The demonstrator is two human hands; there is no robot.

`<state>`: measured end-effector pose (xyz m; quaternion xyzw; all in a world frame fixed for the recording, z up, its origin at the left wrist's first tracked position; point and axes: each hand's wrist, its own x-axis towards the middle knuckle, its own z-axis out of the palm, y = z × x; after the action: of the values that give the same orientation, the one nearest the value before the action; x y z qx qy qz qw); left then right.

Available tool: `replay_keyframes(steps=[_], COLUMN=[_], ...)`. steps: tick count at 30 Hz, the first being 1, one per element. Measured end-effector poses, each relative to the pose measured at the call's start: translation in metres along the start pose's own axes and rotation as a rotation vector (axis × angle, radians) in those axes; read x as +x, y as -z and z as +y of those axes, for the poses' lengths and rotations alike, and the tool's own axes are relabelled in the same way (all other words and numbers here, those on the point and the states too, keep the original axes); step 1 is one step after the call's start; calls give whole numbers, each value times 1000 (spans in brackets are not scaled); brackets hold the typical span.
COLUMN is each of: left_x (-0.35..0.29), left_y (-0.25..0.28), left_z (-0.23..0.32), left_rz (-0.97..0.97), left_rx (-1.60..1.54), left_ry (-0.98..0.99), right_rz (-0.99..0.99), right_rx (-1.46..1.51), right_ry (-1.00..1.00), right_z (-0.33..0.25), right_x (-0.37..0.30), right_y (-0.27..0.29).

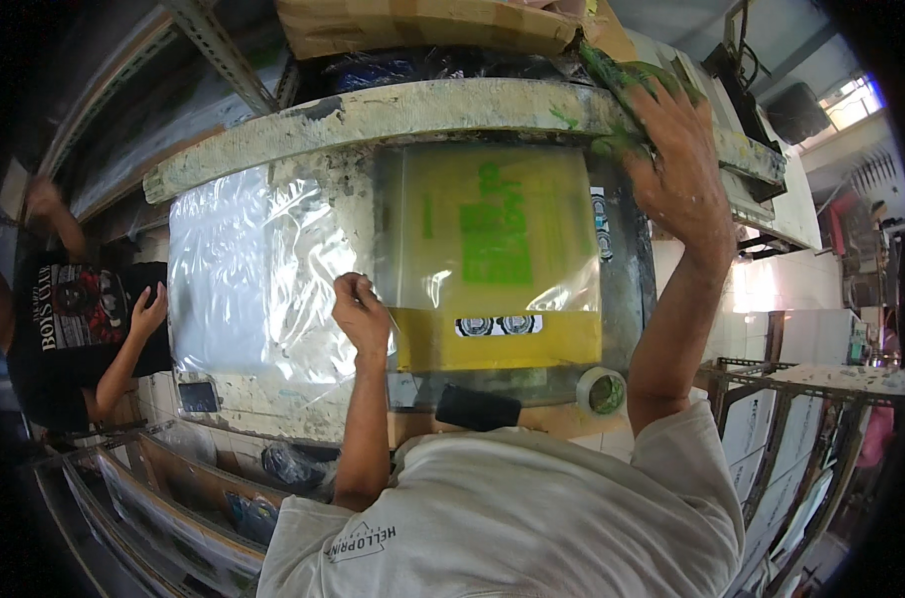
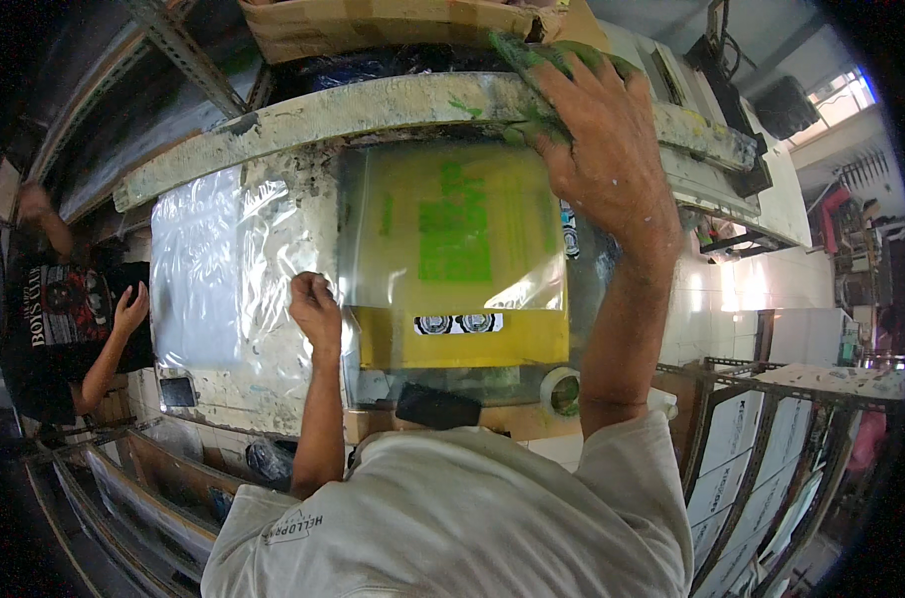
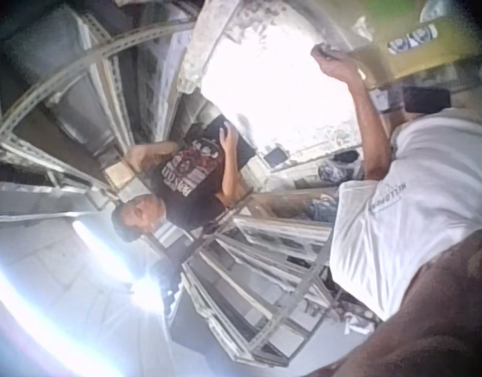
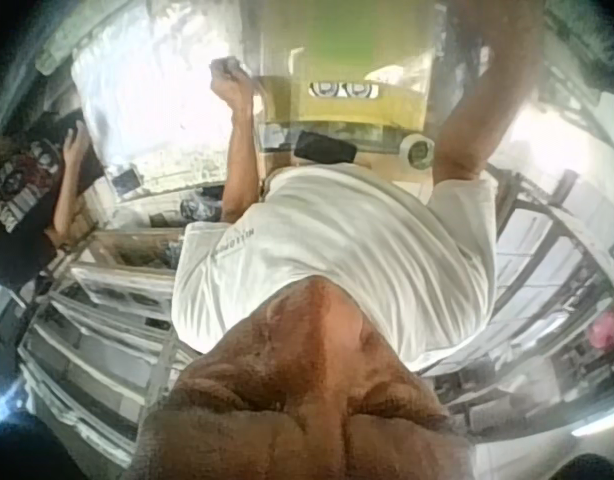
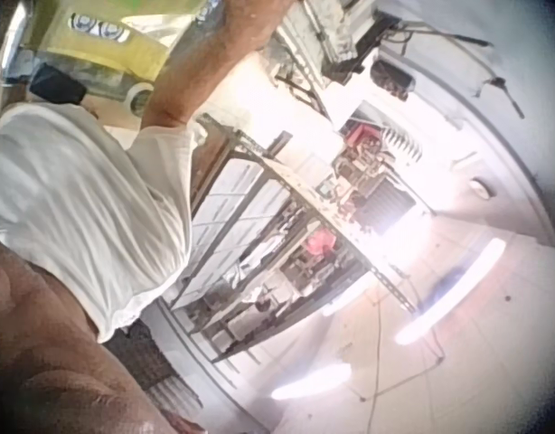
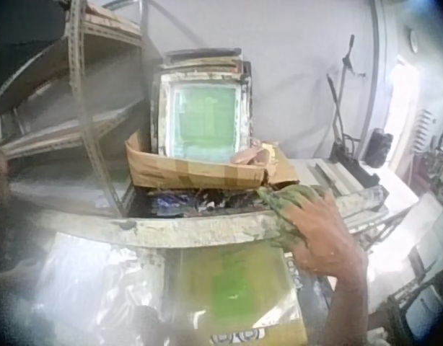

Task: The person performs screen printing by placing plastic bags on a template, lowering a green mesh screen, applying green ink with a squeegee, and removing the printed bags to stack them.

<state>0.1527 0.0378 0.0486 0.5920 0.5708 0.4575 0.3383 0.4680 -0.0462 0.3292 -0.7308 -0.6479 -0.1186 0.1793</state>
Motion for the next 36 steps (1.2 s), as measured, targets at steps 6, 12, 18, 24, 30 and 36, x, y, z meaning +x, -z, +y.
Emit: replay_keyframes(steps=[6,12,18,24,30,36], left_x=[49,96,97,146,126,105], left_y=[59,174,157,146,150,155], left_z=[-8,-74,2,-20,-1,46], left_rz=[120,457,-279,-444,-285,-297], left_rx=[51,1125,-966,-904,-742,-714], left_ry=[-201,-171,57,60,183,364], right_rz=[110,217,125,341,175,-773], right_rx=[-56,-91,142,180,555,782], right_ry=[69,80,-54,-89,-310,-1005], right_z=[7,-7,-24,-37,-88,-142], right_x=[-10,-29,-85,-135,-279,-510], right_y=[-11,-23,-42,-68,-3,-138])
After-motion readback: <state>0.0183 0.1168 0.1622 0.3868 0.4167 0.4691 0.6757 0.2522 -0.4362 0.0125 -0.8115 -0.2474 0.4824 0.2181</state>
